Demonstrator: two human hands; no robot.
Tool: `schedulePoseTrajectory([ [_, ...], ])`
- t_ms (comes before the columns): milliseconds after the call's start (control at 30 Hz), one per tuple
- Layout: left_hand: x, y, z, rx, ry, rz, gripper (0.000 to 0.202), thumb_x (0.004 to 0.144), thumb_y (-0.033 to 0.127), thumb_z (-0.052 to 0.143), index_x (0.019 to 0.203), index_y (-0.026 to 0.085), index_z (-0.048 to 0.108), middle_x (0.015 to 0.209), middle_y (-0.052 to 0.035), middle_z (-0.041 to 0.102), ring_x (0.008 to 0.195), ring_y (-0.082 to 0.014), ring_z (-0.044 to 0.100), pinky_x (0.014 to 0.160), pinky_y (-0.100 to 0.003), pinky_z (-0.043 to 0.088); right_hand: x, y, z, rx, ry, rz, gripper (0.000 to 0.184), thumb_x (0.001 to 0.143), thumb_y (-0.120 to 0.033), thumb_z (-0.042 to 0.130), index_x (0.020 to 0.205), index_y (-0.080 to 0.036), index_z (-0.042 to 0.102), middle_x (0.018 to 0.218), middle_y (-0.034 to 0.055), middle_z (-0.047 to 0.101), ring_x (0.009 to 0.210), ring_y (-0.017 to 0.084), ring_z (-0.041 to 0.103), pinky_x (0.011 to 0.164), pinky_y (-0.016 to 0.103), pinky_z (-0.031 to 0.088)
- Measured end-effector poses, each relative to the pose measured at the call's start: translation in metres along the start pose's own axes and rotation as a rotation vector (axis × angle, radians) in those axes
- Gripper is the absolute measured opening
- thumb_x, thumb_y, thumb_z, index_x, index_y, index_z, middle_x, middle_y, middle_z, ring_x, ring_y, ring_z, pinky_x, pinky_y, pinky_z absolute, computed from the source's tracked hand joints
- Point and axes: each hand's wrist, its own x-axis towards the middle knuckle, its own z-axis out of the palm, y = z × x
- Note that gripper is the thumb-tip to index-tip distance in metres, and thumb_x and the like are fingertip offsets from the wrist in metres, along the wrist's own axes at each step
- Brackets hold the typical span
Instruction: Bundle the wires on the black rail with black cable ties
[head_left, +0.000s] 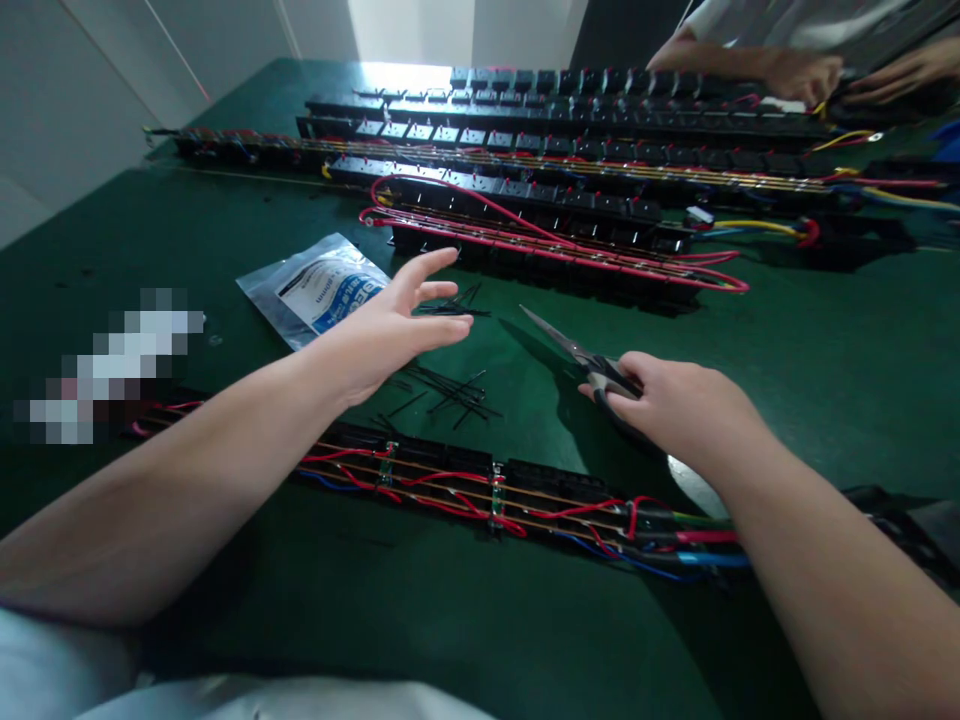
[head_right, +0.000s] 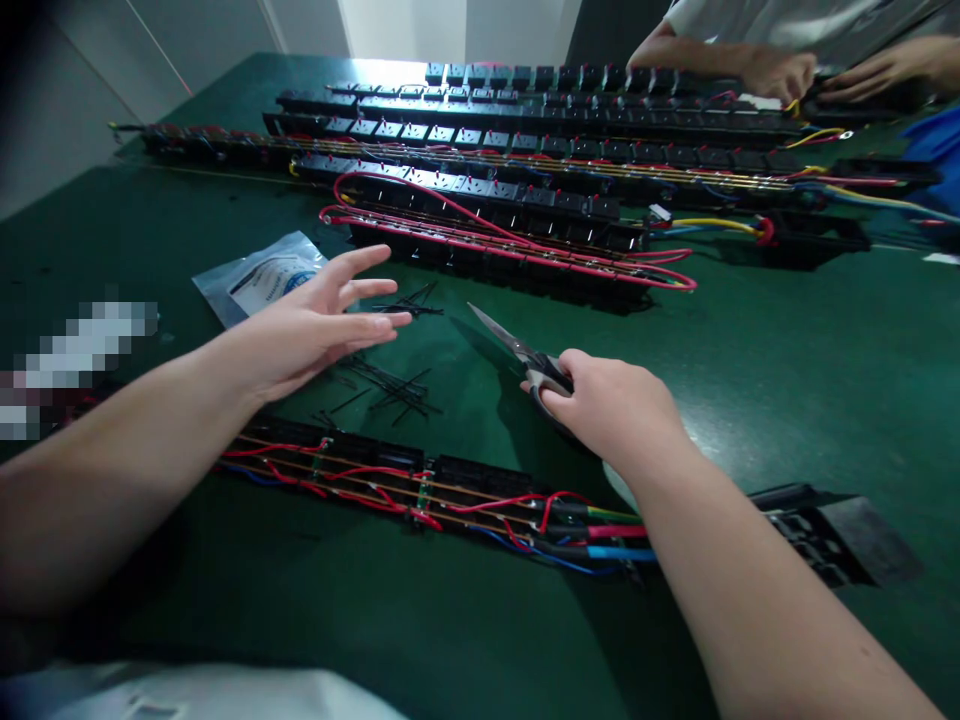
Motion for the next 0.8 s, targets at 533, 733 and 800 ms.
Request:
schedulePoseTrajectory([
  [533, -0.005, -0.016, 0.000, 1.184, -0.520, 0.382, 0.041, 0.094, 0.044, 0.057, 0.132, 0.033, 0.059, 0.115, -0.0033, 0.065, 0.094, -0.0196, 0.067, 0.071, -0.026, 0.045, 0.001, 0.001, 0.001, -0.009, -0.009, 0.006, 0.041, 0.090, -0.061, 0.043, 0.092, -0.024, 0.062, 0.077, 0.0081, 0.069, 0.062, 0.024, 0.057, 0.052, 0.032, 0.029],
  [733, -0.005, -0.017, 0.003, 1.212, -0.622, 0.438, 0.038, 0.099, 0.041, 0.049, 0.136, 0.038, 0.057, 0.106, -0.0012, 0.071, 0.090, -0.0192, 0.068, 0.069, -0.026, 0.043, 0.002, 0.002, 0.001, 0.003, -0.002, 0.003, 0.041, 0.090, -0.060, 0.044, 0.091, -0.024, 0.062, 0.078, 0.0086, 0.069, 0.065, 0.026, 0.059, 0.053, 0.033, 0.031],
  [800, -0.004, -0.018, 0.004, 1.226, -0.649, 0.473, 0.031, 0.099, 0.037, 0.048, 0.126, 0.034, 0.063, 0.104, -0.0013, 0.072, 0.089, -0.0191, 0.068, 0.070, -0.027, 0.043, 0.002, 0.002, 0.001, 0.004, -0.004, 0.005, 0.042, 0.090, -0.061, 0.043, 0.091, -0.024, 0.062, 0.078, 0.0089, 0.069, 0.065, 0.027, 0.059, 0.053, 0.034, 0.032],
])
